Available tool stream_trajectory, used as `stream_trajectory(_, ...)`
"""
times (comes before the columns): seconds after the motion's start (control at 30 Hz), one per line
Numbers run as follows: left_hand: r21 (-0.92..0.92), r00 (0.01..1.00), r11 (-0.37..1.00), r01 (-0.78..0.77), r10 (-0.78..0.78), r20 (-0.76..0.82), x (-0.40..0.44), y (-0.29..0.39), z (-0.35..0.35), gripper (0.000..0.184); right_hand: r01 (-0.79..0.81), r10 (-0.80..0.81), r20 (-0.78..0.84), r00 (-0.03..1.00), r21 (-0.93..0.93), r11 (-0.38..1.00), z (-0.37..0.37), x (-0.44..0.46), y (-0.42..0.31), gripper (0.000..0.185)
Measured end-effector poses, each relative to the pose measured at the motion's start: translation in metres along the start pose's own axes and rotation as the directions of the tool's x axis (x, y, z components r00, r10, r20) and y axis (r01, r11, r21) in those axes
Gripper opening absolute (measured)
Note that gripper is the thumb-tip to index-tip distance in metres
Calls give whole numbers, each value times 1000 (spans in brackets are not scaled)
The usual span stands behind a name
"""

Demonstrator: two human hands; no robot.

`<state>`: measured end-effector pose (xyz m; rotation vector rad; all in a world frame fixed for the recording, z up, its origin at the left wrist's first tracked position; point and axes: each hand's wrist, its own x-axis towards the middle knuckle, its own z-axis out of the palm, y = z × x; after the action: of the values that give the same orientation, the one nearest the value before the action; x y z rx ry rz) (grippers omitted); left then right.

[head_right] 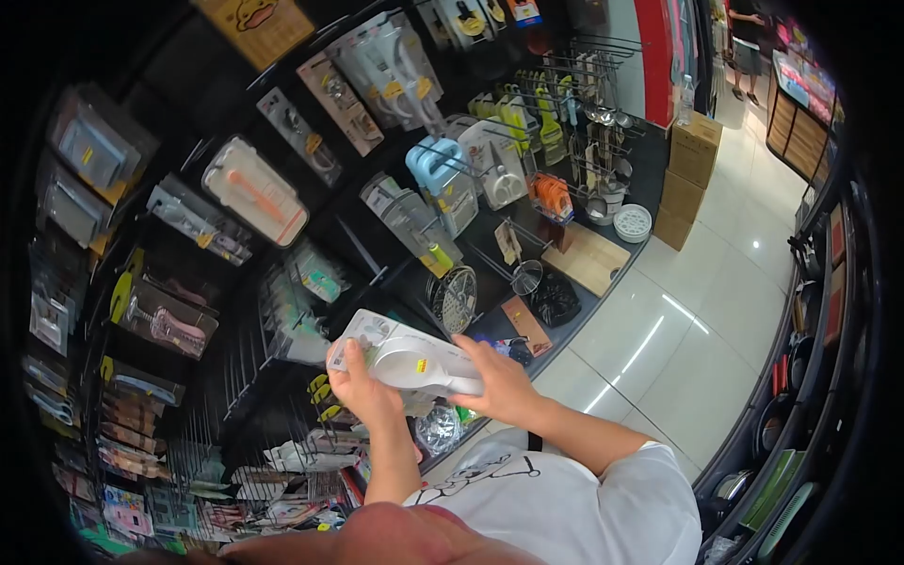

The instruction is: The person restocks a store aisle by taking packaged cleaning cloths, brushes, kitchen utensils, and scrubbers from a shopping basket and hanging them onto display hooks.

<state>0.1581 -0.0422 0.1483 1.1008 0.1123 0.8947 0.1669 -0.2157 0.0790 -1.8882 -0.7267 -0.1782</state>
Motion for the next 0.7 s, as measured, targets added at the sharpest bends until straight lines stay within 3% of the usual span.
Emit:
stream_trajectory(0.13, 61, 983, 997, 54, -64, 173, -8, -22, 35, 17, -34, 36, -87, 996, 21, 999, -45, -5, 33, 89)
stream_trajectory(0.2, 54, 946, 985, 166, -175, 274, -16, -33, 55, 25, 12, 0, -284, 959, 37, 999, -66, -1, 55, 89)
stream_trajectory(0.23, 77, 912, 981, 176, -192, 361, -20, -33, 65, 30, -85, 149, -275, 950, 233, 969, -82, 3, 58, 89)
stream_trajectory(0.33, 182, 902, 962, 203, -256, 347, -32, -46, 75, 32, -1, 110, -349, 931, 300, 954, -138, 44, 76, 91)
stream_trajectory(0.4, 219, 901, 953, 211, -276, 333, -39, -52, 73, 31, 130, -33, -406, 913, 215, 968, -178, 86, 80, 91)
stream_trajectory(0.47, 253, 903, 942, 221, -296, 311, -48, -51, 67, 31, 168, -71, -422, 904, 198, 966, -210, 135, 89, 89)
stream_trajectory(0.57, 305, 917, 919, 249, -326, 232, -59, -42, 49, 30, 232, -127, -437, 890, 195, 953, -247, 209, 100, 87)
stream_trajectory(0.7, 332, 960, 905, 267, -280, -7, -71, -27, 11, 28, 301, -165, -434, 886, 267, 915, -267, 272, 107, 84)
